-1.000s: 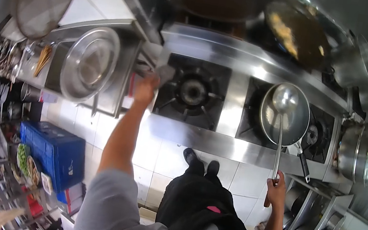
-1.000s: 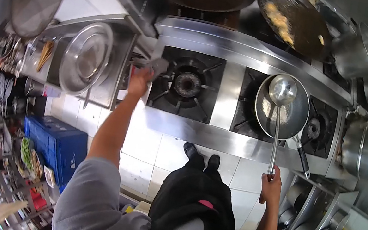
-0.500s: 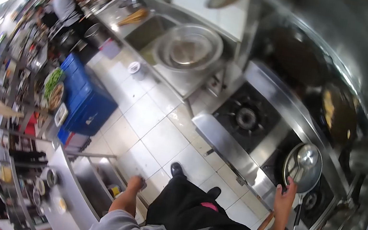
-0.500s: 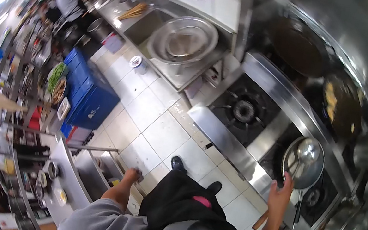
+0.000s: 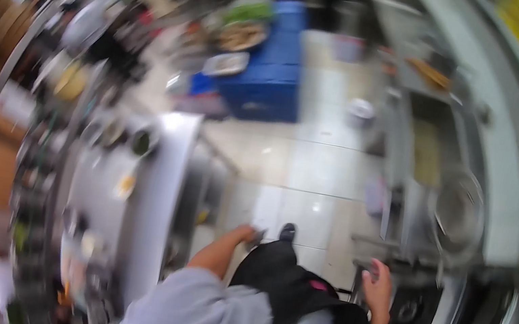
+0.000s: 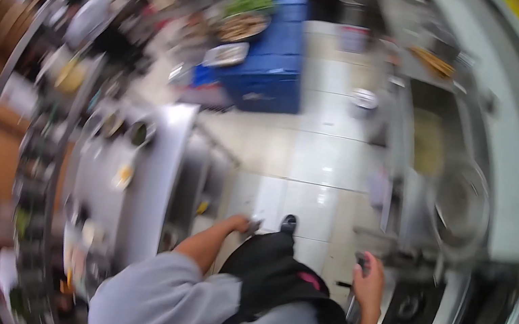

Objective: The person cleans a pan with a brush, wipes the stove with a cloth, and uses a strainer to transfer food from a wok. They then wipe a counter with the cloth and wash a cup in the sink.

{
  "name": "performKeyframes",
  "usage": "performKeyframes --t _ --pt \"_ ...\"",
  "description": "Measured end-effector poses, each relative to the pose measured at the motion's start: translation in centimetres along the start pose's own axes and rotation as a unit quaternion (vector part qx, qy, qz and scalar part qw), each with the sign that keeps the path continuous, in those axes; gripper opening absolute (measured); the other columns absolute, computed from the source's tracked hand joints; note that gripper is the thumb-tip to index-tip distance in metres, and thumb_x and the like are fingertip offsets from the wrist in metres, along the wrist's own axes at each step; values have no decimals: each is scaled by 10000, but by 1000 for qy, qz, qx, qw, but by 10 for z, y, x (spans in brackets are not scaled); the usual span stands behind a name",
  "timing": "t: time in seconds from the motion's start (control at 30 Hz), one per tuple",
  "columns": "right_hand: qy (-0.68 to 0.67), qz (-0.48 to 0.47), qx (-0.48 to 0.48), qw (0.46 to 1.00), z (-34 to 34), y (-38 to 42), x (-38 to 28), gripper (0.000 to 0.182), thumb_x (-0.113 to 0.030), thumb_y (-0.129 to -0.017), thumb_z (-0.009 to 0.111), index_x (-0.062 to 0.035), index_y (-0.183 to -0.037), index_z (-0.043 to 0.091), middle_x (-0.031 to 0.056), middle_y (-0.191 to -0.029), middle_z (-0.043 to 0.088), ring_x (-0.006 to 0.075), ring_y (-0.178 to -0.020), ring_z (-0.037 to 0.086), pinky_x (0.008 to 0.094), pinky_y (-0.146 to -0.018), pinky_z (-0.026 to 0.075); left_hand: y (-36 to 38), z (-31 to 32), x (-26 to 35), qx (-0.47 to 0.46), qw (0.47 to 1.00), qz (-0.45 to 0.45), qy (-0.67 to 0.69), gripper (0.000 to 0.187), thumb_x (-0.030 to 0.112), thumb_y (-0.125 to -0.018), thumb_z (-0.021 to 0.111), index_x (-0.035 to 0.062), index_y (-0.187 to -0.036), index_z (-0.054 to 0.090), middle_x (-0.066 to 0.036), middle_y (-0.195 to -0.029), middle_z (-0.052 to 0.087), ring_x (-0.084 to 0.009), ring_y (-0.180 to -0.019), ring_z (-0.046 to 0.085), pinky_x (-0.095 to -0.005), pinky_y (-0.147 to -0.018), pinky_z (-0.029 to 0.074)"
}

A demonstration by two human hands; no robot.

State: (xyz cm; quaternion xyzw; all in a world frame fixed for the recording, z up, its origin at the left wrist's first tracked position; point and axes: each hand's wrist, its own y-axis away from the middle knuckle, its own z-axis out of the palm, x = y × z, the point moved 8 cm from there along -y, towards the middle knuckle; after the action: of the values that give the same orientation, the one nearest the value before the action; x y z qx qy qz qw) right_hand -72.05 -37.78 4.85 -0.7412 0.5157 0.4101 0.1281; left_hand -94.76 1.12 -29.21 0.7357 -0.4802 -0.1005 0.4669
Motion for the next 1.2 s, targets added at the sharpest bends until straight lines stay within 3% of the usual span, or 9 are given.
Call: performKeyframes --t 0.07,0.1,0.17,0.33,0.43,0.53,0.67,0.87,1.2 --pt "-34 10 -66 997 21 -45 -26 389 -55 -869 607 -44 -1255 555 121 -1176 593 223 -1011 596 322 -804 526 -37 -32 -17 -31 991 -88 95 347 377 -770 667 94 -957 746 -175 -1117 675 -311 -1029 651 -425 -860 517" --pt "-22 4 -90 996 28 -65 -42 388 -50 -876 603 -42 -1261 553 123 -1178 595 218 -1005 598 318 -806 525 -8 -94 12 42 993 -57 94 320 336 -715 641 71 -865 740 -188 -919 704 -340 -848 684 -438 -767 534" --pt "-1 -9 -131 991 39 -99 -60 386 -45 -883 600 -39 -1266 550 125 -1180 597 212 -999 600 314 -809 524 -11 -153 27 127 968 -71 204 319 308 -674 681 69 -877 737 -182 -912 706 -350 -847 682 -439 -784 537" --pt "27 -15 -175 984 49 -164 -69 398 -41 -878 608 -26 -1271 543 137 -1174 605 216 -992 614 322 -828 517 -91 -229 83 262 906 75 323 342 296 -783 603 59 -1010 700 -217 -952 689 -335 -895 673 -411 -787 530" --pt "19 -66 -155 985 39 -206 -88 395 -34 -874 604 -22 -1265 547 139 -1178 605 214 -1006 610 332 -827 520 -106 -274 124 243 898 132 343 352 357 -855 602 56 -1021 673 -182 -1025 685 -345 -938 655 -432 -804 519" --pt "-40 -73 -108 991 22 -248 -77 397 -56 -854 623 -34 -1247 565 137 -1169 613 225 -1006 612 337 -844 514 -99 -302 175 -3 707 152 690 367 366 -908 649 68 -1120 619 -56 -1014 651 -181 -890 634 -349 -754 536" --pt "-36 -60 -49 996 -18 -291 -94 386 -128 -846 650 -49 -1217 578 122 -1159 624 239 -990 619 358 -815 513 -139 -360 218 -17 648 168 743 535 -65 -761 545 48 -1283 521 -131 -1136 612 -256 -1016 625 -388 -850 537" --pt "-120 -26 -6 992 -68 -359 -74 376 -159 -852 666 -49 -1202 583 111 -1138 636 210 -952 626 341 -796 512 -221 -462 282 -24 703 149 695 473 -78 -769 444 12 -1222 547 -149 -1094 634 -292 -1006 642 -392 -840 549" --pt "-212 42 75 973 -136 -480 -52 314 -132 -891 637 -28 -1184 591 105 -1081 658 179 -944 628 313 -825 510 -346 -764 456 261 703 326 576 417 -86 -782 498 13 -1183 559 -98 -1073 640 -224 -965 632 -329 -843 513"
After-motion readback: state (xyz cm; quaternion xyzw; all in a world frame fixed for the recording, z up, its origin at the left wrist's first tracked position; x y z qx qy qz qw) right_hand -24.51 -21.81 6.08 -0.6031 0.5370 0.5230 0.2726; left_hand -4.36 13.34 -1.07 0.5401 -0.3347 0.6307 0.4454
